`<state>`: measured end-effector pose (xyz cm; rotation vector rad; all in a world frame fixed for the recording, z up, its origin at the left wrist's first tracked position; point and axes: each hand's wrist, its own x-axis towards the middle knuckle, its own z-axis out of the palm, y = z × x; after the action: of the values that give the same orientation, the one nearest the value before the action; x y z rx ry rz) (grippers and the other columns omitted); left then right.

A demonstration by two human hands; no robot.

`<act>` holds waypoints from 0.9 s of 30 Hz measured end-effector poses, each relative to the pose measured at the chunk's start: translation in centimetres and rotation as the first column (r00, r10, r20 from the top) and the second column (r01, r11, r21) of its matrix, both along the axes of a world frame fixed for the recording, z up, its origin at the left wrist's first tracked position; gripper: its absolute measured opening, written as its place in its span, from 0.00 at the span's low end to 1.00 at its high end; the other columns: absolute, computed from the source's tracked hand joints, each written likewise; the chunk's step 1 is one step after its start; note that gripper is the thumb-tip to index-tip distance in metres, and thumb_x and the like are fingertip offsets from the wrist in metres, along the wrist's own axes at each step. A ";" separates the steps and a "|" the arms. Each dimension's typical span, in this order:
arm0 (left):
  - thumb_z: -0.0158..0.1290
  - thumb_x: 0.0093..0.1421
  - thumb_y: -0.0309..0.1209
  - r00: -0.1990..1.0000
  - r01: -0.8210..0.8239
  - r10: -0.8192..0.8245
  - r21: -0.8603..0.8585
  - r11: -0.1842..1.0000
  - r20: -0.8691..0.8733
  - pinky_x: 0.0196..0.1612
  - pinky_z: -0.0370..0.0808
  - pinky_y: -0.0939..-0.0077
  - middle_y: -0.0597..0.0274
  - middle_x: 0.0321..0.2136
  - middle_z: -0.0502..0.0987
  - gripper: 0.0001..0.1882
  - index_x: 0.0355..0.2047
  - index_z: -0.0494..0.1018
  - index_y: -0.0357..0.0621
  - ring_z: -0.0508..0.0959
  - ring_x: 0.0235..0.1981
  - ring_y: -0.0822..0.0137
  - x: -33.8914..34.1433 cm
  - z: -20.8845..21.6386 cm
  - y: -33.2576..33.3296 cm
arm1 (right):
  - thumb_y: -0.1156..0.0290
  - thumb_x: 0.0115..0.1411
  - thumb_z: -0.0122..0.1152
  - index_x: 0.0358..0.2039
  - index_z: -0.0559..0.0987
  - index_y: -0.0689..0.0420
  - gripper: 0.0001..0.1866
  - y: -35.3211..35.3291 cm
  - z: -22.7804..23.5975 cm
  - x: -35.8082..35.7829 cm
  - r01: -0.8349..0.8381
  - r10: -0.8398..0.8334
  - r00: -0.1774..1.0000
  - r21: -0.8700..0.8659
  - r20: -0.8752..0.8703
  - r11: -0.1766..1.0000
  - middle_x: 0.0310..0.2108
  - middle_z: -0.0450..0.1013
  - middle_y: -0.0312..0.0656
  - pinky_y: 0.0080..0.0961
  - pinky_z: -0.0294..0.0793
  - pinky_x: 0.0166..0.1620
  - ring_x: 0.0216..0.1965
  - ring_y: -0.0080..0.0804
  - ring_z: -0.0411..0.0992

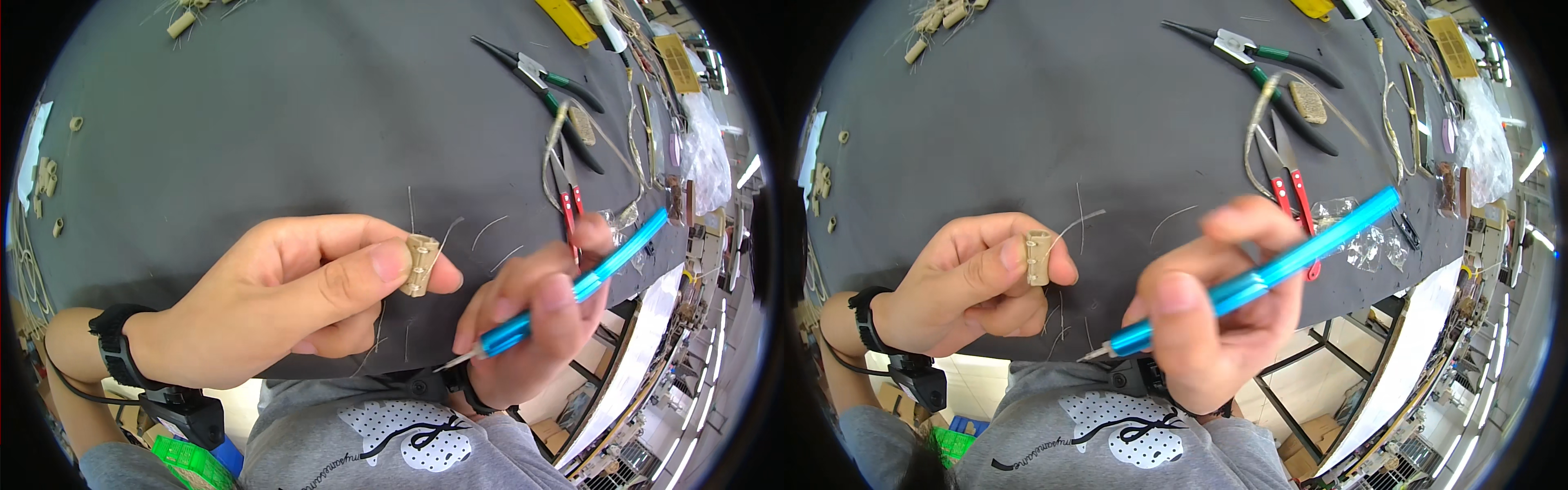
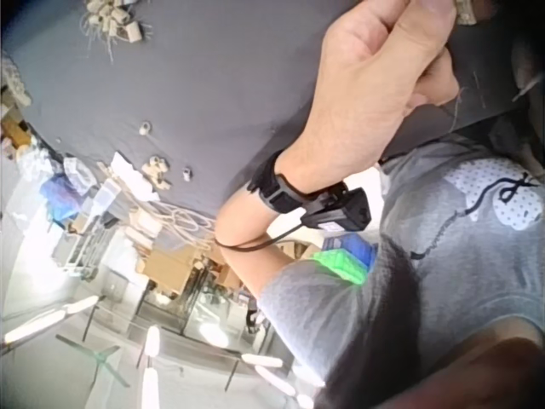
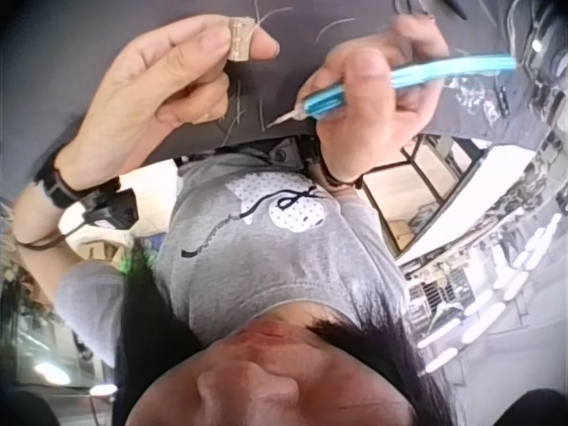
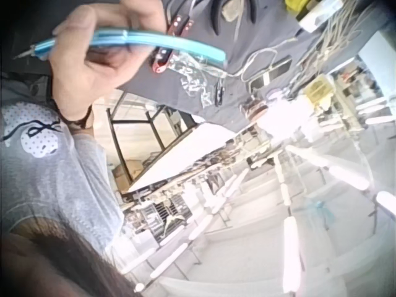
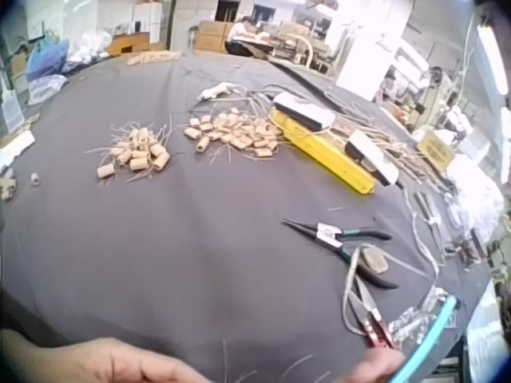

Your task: The person uses a blue-handled tool to press and secure a beige cylindrical component with protruding fibers. They repeatedly insert the tool into the component's opening and rotate it, then place the component on the table and pick up another to repeat the process.

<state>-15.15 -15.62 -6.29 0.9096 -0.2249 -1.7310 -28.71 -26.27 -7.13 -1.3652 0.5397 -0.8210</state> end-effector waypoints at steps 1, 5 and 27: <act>0.37 0.58 0.39 1.000 0.004 -0.004 -0.011 1.000 -0.006 0.15 0.48 0.85 0.74 0.08 0.53 0.16 0.34 0.63 0.36 0.49 0.09 0.81 0.0 0.1 0.0 | 0.72 0.48 0.47 0.40 0.57 0.67 0.20 0.3 0.2 0.3 0.060 -0.059 0.996 0.013 -0.069 0.998 0.08 0.59 0.38 0.15 0.57 0.06 0.03 0.21 0.53; 0.37 0.58 0.39 1.000 0.006 -0.006 -0.041 0.999 0.002 0.16 0.49 0.84 0.73 0.09 0.54 0.16 0.33 0.63 0.37 0.49 0.09 0.81 -0.1 0.1 0.1 | 0.71 0.46 0.52 0.37 0.65 0.70 0.19 0.7 1.0 1.0 0.000 0.014 0.980 0.069 -0.196 0.998 0.09 0.62 0.34 0.08 0.50 0.11 0.07 0.15 0.56; 0.38 0.56 0.45 0.994 -0.106 0.106 -0.049 0.993 -0.022 0.19 0.50 0.84 0.73 0.08 0.54 0.16 0.31 0.61 0.43 0.49 0.11 0.80 -0.2 0.1 0.1 | 0.82 0.34 0.58 0.18 0.72 0.62 0.07 1.3 0.7 0.1 -0.127 0.123 0.968 -0.008 -0.218 0.992 0.12 0.65 0.33 0.09 0.54 0.15 0.11 0.11 0.59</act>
<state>-15.32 -15.49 -6.23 0.8526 -0.2029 -1.6285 -28.58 -24.98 -6.48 -1.5034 0.6081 -0.5801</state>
